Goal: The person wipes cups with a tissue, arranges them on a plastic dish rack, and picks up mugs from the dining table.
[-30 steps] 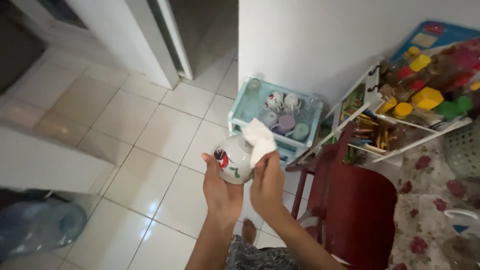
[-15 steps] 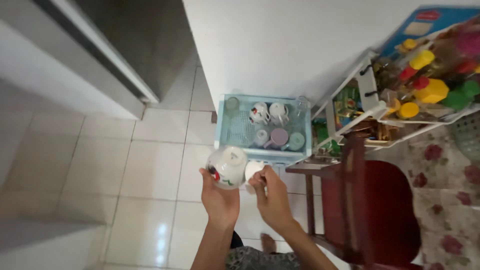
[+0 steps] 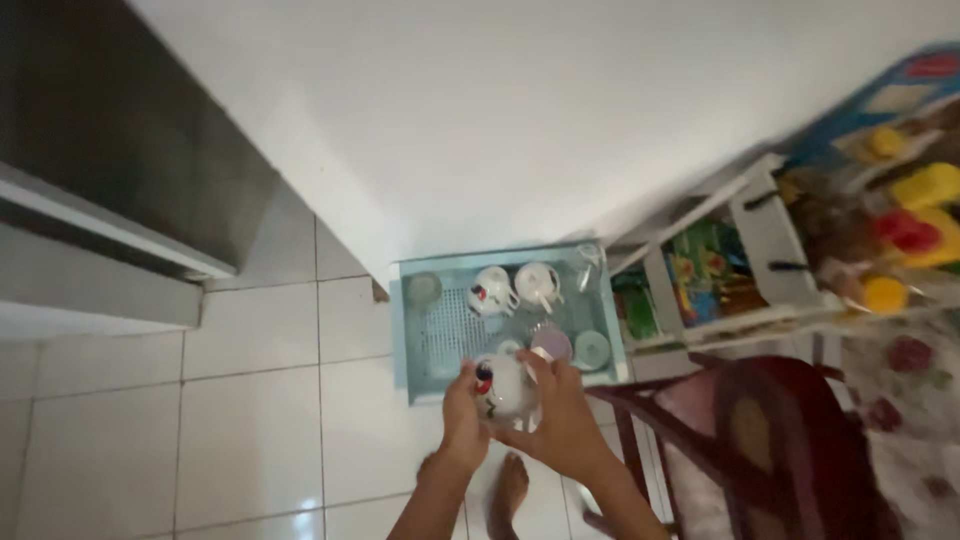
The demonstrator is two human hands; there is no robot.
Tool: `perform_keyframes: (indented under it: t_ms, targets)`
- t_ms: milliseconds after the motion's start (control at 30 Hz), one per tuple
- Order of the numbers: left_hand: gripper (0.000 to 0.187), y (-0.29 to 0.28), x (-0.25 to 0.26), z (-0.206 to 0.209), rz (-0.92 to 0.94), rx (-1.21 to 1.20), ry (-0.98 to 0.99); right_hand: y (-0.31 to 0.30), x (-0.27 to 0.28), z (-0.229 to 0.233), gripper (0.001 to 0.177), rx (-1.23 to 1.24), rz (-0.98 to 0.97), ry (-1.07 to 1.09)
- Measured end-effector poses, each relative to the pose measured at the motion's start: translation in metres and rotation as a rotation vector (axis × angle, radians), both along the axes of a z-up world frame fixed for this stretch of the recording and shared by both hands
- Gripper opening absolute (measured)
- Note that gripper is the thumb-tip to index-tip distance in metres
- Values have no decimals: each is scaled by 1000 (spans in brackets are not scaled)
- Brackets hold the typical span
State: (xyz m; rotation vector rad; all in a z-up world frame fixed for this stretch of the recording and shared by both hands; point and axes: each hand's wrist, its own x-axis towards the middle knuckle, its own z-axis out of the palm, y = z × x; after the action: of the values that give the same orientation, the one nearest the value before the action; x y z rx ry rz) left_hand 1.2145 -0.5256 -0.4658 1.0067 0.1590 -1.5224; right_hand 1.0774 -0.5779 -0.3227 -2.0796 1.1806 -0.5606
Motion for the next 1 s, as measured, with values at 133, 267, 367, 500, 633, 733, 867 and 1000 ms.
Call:
perform_keyframes:
  t_ms: [133, 267, 367, 500, 633, 733, 867, 1000]
  targets:
    - [43, -57, 2, -67, -55, 101, 189, -58, 12, -73, 92, 274, -129, 138]
    - [45, -106, 12, -128, -92, 64, 155, -110, 21, -125, 93, 366, -115, 135]
    - [44, -129, 30, -167, -136, 135, 21, -144, 36, -160, 93, 314, -103, 269]
    - [77, -144, 43, -201, -316, 396, -298, -175, 64, -210, 79, 86, -73, 291]
    - [100, -144, 40, -214, -273, 364, -160, -184, 81, -250, 85, 2, -72, 376]
    - [90, -150, 37, -209, -274, 387, -163, -191, 88, -267, 84, 36, -19, 489]
    - [83, -162, 37, -208, -320, 372, -283, -195, 95, -273, 78, 103, 36, 610]
    - [76, -161, 39, -210, -298, 397, -294, -194, 100, -277, 80, 47, 55, 595]
